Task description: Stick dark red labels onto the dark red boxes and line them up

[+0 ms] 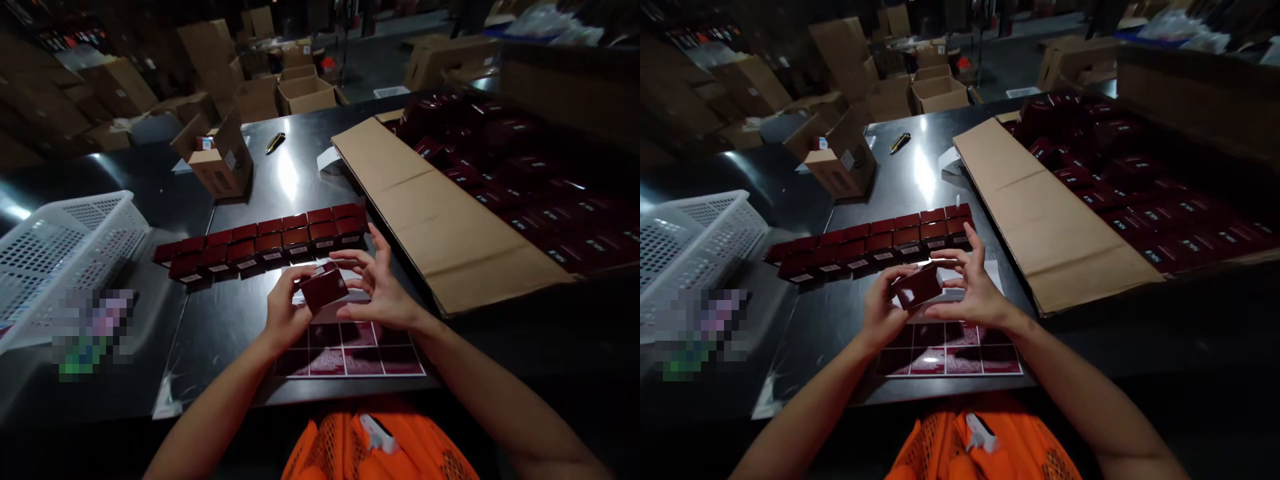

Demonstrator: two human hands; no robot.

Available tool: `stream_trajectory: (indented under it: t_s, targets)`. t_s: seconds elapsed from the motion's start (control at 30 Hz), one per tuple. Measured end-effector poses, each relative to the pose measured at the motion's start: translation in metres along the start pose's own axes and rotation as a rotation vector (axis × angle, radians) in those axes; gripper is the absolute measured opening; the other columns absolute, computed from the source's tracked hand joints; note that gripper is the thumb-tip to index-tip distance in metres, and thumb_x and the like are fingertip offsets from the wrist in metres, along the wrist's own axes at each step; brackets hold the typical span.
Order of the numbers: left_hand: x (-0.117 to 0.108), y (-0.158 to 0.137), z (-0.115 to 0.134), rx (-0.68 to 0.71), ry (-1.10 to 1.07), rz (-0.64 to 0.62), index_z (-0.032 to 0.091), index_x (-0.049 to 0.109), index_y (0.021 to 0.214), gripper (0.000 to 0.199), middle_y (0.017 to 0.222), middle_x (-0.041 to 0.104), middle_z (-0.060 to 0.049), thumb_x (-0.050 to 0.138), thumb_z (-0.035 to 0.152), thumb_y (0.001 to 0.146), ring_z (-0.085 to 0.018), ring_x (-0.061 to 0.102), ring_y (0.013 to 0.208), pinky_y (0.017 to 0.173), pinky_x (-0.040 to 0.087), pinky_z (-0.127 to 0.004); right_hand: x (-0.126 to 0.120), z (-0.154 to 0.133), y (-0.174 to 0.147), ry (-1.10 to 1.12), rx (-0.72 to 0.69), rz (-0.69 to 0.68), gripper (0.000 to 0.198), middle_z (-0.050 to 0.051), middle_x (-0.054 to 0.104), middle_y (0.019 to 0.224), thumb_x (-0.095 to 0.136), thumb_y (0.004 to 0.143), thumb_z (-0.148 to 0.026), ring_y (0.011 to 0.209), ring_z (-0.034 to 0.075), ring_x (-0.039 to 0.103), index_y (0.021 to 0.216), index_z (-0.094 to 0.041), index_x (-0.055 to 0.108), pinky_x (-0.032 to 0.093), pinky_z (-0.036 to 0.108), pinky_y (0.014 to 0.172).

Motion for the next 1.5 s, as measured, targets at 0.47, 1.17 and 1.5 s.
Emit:
stream_trajectory:
  t_s: [0.47,1.17,1.5]
  targets:
    - [-0.003,0.003,0.006,0.085,0.142,-0.095,0.026,0.054,0.124,0.058,0.114,0.066,-0.004,0.068,0.007,0.070,-0.020,0.063,0.103,0.089,0.051,-0.034,0.007,-0.023,-0.005,-0.257,-0.278,-0.105,0.130,0.011,0.053,0.133,0.088,0.070,-0.033,0.122,0.028,0.057,0.154,-0.039,-0.011,0.047,0.053,0.104]
    - [-0.004,0.003,0.037,0.489,0.238,-0.121,0.027,0.038,0.145,0.085,0.139,0.057,-0.017,0.076,0.057,0.074,-0.037,0.045,0.139,0.111,0.039,-0.060,0.020,0.014,-0.017,0.815,0.669,0.244,0.084,-0.004,0.070,0.091,0.058,0.075,-0.030,0.070,0.018,0.067,0.150,-0.036,0.021,0.057,0.034,0.066]
    - [-0.005,-0.002,0.040,0.597,0.182,-0.154,0.031,0.055,0.125,0.037,0.132,0.065,-0.010,0.065,0.033,0.090,-0.026,0.060,0.125,0.098,0.053,-0.048,0.032,0.017,-0.024,0.726,0.603,0.263,0.075,-0.001,0.066,0.101,0.074,0.076,-0.047,0.078,0.020,0.067,0.135,-0.037,0.030,0.059,0.034,0.065]
Point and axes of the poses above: each hand's wrist, its own y-axis towards the middle knuckle, its own x-axis out of the palm, z = x × y, the point moved 7 cm from there along y, towards the middle knuckle
